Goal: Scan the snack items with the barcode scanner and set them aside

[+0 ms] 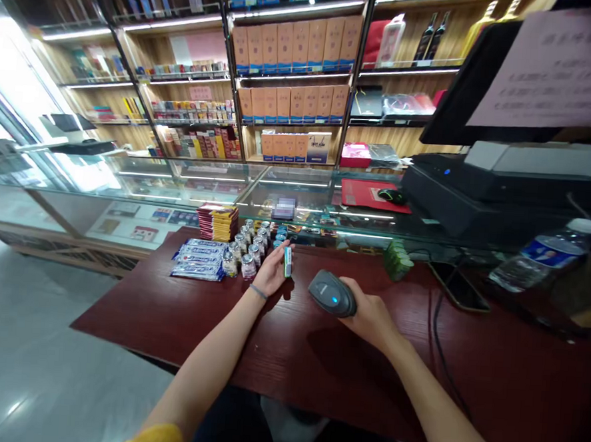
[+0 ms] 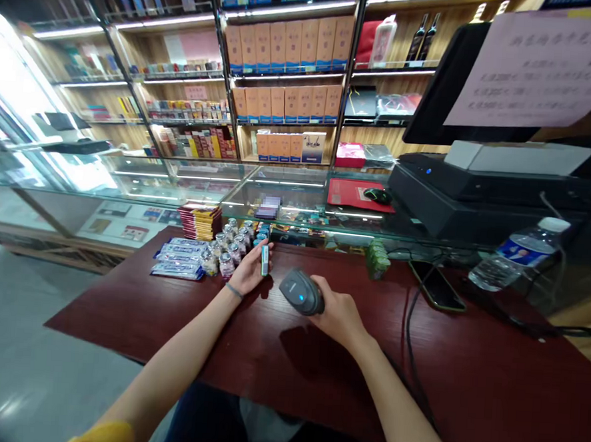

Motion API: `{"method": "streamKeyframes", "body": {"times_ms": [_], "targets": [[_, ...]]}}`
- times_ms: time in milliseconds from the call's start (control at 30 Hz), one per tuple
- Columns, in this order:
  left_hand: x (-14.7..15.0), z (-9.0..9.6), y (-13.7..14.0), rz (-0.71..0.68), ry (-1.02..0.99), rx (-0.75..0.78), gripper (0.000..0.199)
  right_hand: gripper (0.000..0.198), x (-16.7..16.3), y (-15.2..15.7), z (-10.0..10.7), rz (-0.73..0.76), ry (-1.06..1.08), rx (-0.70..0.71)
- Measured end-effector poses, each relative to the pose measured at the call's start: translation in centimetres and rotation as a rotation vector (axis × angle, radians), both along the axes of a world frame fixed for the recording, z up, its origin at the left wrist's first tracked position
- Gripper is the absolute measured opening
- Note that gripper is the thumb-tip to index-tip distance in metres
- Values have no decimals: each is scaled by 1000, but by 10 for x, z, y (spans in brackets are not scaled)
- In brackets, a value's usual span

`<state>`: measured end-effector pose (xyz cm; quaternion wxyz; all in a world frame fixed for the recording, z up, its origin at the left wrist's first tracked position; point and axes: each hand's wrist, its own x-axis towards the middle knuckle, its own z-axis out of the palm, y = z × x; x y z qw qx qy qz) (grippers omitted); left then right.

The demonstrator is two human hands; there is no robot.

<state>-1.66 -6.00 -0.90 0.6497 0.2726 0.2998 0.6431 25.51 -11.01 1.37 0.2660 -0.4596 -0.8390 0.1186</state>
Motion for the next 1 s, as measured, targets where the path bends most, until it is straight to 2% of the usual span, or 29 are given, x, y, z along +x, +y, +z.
{"method": "streamKeyframes", "body": {"times_ms": [200,400,567,633,700,767,867,933,1000], "targets": [[0,-3,5,11,8,57,31,32,4,0,3,60,-167,57],[0,1,-1,11,-19,5,31,33,4,2,2,12,-102,55],[-1,15,-3,64,12,53,37,36,7,7,-1,-65,-10,9],[-2,22,0,134,70,85,43,39,9,9,-2,-74,30,-3],[-5,28,4,267,138,114,48,40,11,10,-2,-83,65,-3],[-7,28,4,471,228,143,50,40,12,11,-1,-90,93,-4],[-6,19,-2,769,449,181,49,37,13,11,1,-98,121,-7],[-2,7,-8,842,600,215,45,36,13,10,1,-99,134,-12],[3,-4,-12,834,700,250,41,34,14,10,1,-100,141,-9]]}}
